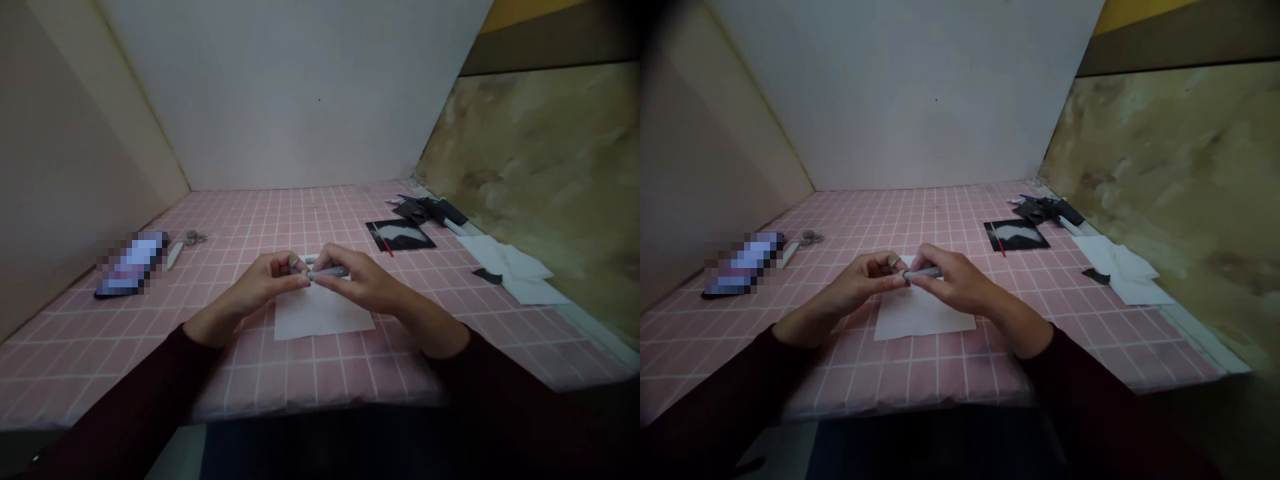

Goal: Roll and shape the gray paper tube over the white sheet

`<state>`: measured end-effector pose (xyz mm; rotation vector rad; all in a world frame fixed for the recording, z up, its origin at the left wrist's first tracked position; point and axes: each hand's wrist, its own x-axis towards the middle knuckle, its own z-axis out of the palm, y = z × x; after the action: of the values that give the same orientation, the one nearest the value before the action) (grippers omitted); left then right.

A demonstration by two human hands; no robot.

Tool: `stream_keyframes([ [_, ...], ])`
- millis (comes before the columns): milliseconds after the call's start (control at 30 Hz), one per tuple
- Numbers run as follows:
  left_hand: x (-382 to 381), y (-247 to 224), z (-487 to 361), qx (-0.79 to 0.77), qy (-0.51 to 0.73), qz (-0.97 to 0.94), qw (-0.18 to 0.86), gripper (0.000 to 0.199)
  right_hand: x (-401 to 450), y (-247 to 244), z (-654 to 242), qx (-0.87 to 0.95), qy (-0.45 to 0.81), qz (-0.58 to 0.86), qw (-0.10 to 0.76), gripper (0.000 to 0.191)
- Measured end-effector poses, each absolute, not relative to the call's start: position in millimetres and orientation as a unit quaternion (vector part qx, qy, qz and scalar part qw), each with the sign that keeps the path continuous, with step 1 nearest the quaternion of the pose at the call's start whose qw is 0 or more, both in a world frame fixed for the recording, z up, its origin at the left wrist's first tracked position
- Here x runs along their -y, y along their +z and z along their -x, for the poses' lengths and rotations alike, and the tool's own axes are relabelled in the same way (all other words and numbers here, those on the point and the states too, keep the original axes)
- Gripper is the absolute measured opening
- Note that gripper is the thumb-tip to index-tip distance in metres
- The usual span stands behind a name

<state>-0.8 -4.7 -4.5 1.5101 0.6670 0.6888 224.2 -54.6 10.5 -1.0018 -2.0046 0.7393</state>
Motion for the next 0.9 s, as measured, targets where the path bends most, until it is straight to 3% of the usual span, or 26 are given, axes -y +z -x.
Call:
stream_keyframes([
  [367,-3.3,-6.9,6.2,-0.297,0.332,-0.658,0.607,0.021,54.3,14.1,-231.2,0.774,0.238,0.404,0.425,0.011],
  [533,-2.3,-5.9,4.5,-0.284,0.303,-0.653,0.633,0.022,55.5,12.9,-226.8,0.796,0.253,0.375,0.402,0.008],
  [667,-2.6,-5.3,4.6,-0.293,0.32,-0.634,0.641,0.021,55.4,15.3,-230.4,0.775,0.214,0.399,0.442,0.009],
  [800,-1.3,-7.0,3.6,-0.285,0.293,-0.639,0.652,0.022,57.5,13.5,-222.8,0.798,0.262,0.372,0.395,0.008],
  [900,-1.3,-6.5,3.5,-0.275,0.301,-0.651,0.64,0.021,57.3,13.8,-223.5,0.789,0.265,0.379,0.405,0.009],
])
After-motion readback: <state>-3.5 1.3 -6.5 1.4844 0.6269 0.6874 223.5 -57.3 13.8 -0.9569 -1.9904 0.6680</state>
